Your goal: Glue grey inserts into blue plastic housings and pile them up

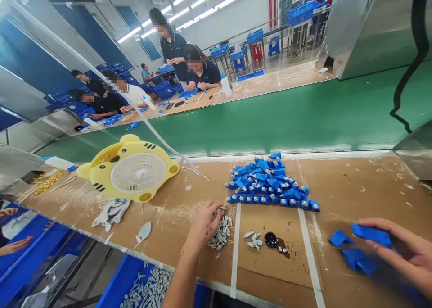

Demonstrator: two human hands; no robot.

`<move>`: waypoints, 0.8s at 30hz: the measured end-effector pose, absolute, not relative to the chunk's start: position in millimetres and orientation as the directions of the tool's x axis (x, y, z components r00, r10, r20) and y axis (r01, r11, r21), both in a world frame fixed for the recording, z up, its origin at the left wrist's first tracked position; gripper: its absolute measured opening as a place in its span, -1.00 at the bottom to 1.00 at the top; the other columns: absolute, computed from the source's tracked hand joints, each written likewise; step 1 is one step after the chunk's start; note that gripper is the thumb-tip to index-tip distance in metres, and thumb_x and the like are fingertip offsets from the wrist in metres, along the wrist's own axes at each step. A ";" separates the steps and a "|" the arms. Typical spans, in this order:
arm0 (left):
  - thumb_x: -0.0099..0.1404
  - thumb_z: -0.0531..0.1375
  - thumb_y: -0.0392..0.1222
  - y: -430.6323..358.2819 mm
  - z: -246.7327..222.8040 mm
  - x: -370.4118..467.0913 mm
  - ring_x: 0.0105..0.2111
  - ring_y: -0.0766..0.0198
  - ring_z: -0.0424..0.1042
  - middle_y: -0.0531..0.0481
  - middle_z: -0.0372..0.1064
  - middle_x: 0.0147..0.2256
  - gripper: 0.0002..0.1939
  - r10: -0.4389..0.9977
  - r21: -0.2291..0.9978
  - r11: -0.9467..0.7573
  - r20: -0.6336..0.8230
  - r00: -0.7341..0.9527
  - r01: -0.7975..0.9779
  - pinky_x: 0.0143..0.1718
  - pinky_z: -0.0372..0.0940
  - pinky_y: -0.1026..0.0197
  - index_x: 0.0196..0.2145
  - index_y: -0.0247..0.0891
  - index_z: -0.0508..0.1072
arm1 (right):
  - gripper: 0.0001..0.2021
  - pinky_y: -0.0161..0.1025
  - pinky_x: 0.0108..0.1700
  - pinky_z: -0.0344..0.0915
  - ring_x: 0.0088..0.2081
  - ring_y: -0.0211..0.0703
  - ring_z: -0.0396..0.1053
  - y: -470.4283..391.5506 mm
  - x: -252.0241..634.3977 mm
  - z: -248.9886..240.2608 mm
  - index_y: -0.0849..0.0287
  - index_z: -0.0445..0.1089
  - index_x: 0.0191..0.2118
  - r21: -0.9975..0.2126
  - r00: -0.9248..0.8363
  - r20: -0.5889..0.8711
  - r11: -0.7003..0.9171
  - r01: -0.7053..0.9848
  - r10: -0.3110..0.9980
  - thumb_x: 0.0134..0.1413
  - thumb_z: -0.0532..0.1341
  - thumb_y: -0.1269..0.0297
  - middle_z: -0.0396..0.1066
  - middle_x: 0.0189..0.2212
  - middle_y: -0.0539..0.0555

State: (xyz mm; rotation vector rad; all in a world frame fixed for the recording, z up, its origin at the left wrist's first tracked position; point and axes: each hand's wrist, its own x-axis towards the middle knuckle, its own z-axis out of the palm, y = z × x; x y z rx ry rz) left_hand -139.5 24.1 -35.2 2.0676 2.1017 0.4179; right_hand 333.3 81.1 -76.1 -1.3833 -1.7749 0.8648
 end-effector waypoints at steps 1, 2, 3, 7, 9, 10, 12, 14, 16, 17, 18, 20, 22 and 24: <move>0.28 0.16 -0.31 29.9 -36.3 -137.4 -0.23 0.03 0.49 -0.11 0.53 -0.29 -0.80 0.998 0.307 -0.011 0.062 -0.009 0.952 -0.18 0.37 0.06 -0.25 -0.16 0.59 | -0.62 -0.07 -0.32 0.51 -0.24 0.23 0.57 79.1 327.2 -70.6 -0.12 0.63 -0.20 -0.869 -0.200 0.104 0.187 0.457 0.974 0.03 0.29 -0.24 0.62 -0.22 0.20; 0.26 0.17 -0.34 35.3 -36.8 -136.1 -0.25 0.04 0.49 -0.09 0.53 -0.32 -0.81 0.999 0.309 -0.025 0.053 0.009 0.951 -0.21 0.37 0.09 -0.30 -0.16 0.59 | -0.62 -0.07 -0.30 0.52 -0.23 0.23 0.56 77.0 319.9 -65.1 -0.08 0.63 -0.23 -0.895 -0.235 0.066 0.162 0.415 0.970 0.00 0.32 -0.22 0.61 -0.24 0.21; 0.25 0.17 -0.35 39.7 -36.7 -135.5 -0.28 0.07 0.49 -0.08 0.51 -0.35 -0.81 0.999 0.315 -0.036 0.050 0.022 0.948 -0.24 0.37 0.11 -0.35 -0.16 0.58 | -0.62 -0.08 -0.29 0.52 -0.24 0.23 0.56 74.3 311.4 -60.3 -0.04 0.63 -0.27 -0.924 -0.258 0.036 0.130 0.359 0.965 -0.02 0.33 -0.22 0.60 -0.25 0.21; 0.27 0.13 -0.31 41.2 -29.5 -133.3 -0.36 0.11 0.49 -0.06 0.51 -0.41 -0.79 0.996 0.350 -0.063 0.075 0.039 0.935 -0.32 0.36 0.16 -0.37 -0.16 0.57 | -0.54 -0.07 -0.36 0.46 -0.39 0.11 0.48 53.8 270.1 -55.6 0.07 0.57 -0.32 -0.996 -0.288 -0.069 -0.081 -0.029 0.955 0.06 0.23 -0.25 0.49 -0.42 0.19; 0.30 0.14 -0.23 32.9 -24.0 -126.7 -0.39 0.14 0.49 -0.05 0.53 -0.41 -0.81 0.993 0.454 -0.056 0.119 0.002 0.889 -0.34 0.38 0.17 -0.31 -0.16 0.58 | -0.55 -0.10 -0.38 0.40 -0.46 0.01 0.39 40.4 249.2 -60.3 0.10 0.57 -0.19 -0.969 -0.262 -0.168 -0.208 -0.130 0.950 0.12 0.21 -0.19 0.44 -0.46 0.12; 0.31 0.15 -0.17 27.7 -21.5 -121.2 -0.42 0.16 0.49 -0.03 0.54 -0.42 -0.81 0.990 0.532 -0.043 0.138 -0.036 0.846 -0.36 0.39 0.18 -0.31 -0.17 0.58 | -0.56 -0.12 -0.36 0.39 -0.44 -0.02 0.37 34.9 239.7 -62.4 0.10 0.56 -0.13 -0.957 -0.238 -0.220 -0.257 -0.136 0.946 0.14 0.21 -0.15 0.45 -0.41 0.12; 0.30 0.19 -0.04 17.2 -17.8 -106.4 -0.46 0.19 0.48 -0.03 0.53 -0.44 -0.77 0.982 0.699 -0.005 0.137 -0.128 0.715 -0.40 0.41 0.21 -0.37 -0.19 0.57 | -0.60 -0.16 -0.33 0.36 -0.39 -0.05 0.34 28.7 223.8 -63.9 0.08 0.53 -0.07 -0.947 -0.188 -0.279 -0.302 -0.107 0.942 0.15 0.22 -0.09 0.46 -0.34 0.10; 0.26 0.26 0.04 9.0 -16.0 -88.9 -0.47 0.20 0.49 -0.04 0.53 -0.45 -0.73 0.982 0.823 0.031 0.080 -0.171 0.568 -0.43 0.41 0.24 -0.37 -0.21 0.59 | -0.66 -0.18 -0.28 0.34 -0.35 -0.05 0.33 29.7 212.8 -60.7 0.05 0.50 -0.12 -0.963 -0.196 -0.252 -0.265 -0.042 0.948 0.13 0.23 -0.06 0.43 -0.34 0.06; 0.23 0.32 0.09 4.9 -15.9 -72.2 -0.48 0.23 0.48 -0.05 0.53 -0.45 -0.69 0.991 0.892 0.045 0.019 -0.135 0.450 -0.48 0.39 0.28 -0.32 -0.22 0.63 | -0.71 -0.17 -0.24 0.33 -0.33 -0.03 0.32 35.1 206.3 -54.7 0.04 0.47 -0.21 -0.981 -0.255 -0.193 -0.185 0.057 0.947 0.13 0.22 -0.04 0.41 -0.38 0.03; 0.21 0.35 0.11 4.2 -16.4 -65.1 -0.51 0.25 0.46 -0.05 0.52 -0.45 -0.68 0.995 0.911 0.043 -0.002 -0.100 0.411 -0.51 0.36 0.30 -0.31 -0.22 0.65 | -0.73 -0.15 -0.22 0.32 -0.31 -0.02 0.33 38.1 204.3 -51.7 0.05 0.46 -0.25 -0.984 -0.287 -0.168 -0.143 0.108 0.943 0.14 0.20 -0.03 0.42 -0.38 0.04; 0.20 0.36 0.12 4.3 -17.2 -59.1 -0.54 0.28 0.44 -0.05 0.51 -0.47 -0.67 0.998 0.922 0.038 -0.013 -0.067 0.384 -0.54 0.33 0.31 -0.33 -0.22 0.67 | -0.74 -0.14 -0.20 0.32 -0.30 0.00 0.34 40.6 202.9 -49.2 0.05 0.46 -0.27 -0.983 -0.313 -0.151 -0.109 0.148 0.938 0.15 0.18 -0.01 0.43 -0.37 0.04; 0.20 0.37 0.15 5.4 -19.2 -50.7 -0.60 0.31 0.37 -0.04 0.46 -0.53 -0.65 0.999 0.928 0.025 -0.016 -0.028 0.371 -0.59 0.28 0.32 -0.40 -0.22 0.68 | -0.74 -0.13 -0.21 0.31 -0.30 0.02 0.36 43.2 201.3 -46.9 0.05 0.45 -0.28 -0.978 -0.345 -0.136 -0.070 0.197 0.929 0.19 0.14 0.00 0.45 -0.36 0.06; 0.21 0.37 0.17 6.5 -21.2 -46.2 -0.63 0.32 0.35 -0.02 0.44 -0.59 -0.63 0.999 0.919 0.030 -0.018 -0.033 0.393 -0.61 0.27 0.32 -0.43 -0.22 0.68 | -0.71 -0.13 -0.25 0.30 -0.34 0.02 0.36 42.4 200.6 -48.6 0.04 0.45 -0.30 -0.976 -0.357 -0.121 -0.044 0.216 0.926 0.22 0.11 -0.01 0.45 -0.40 0.06; 0.24 0.34 0.20 7.0 -22.7 -44.2 -0.64 0.30 0.38 -0.04 0.47 -0.58 -0.59 0.999 0.911 0.042 -0.028 -0.042 0.410 -0.62 0.30 0.31 -0.40 -0.22 0.69 | -0.68 -0.14 -0.28 0.29 -0.38 0.01 0.36 39.6 200.0 -53.0 0.04 0.46 -0.32 -0.974 -0.352 -0.096 -0.015 0.226 0.931 0.25 0.07 -0.02 0.45 -0.45 0.06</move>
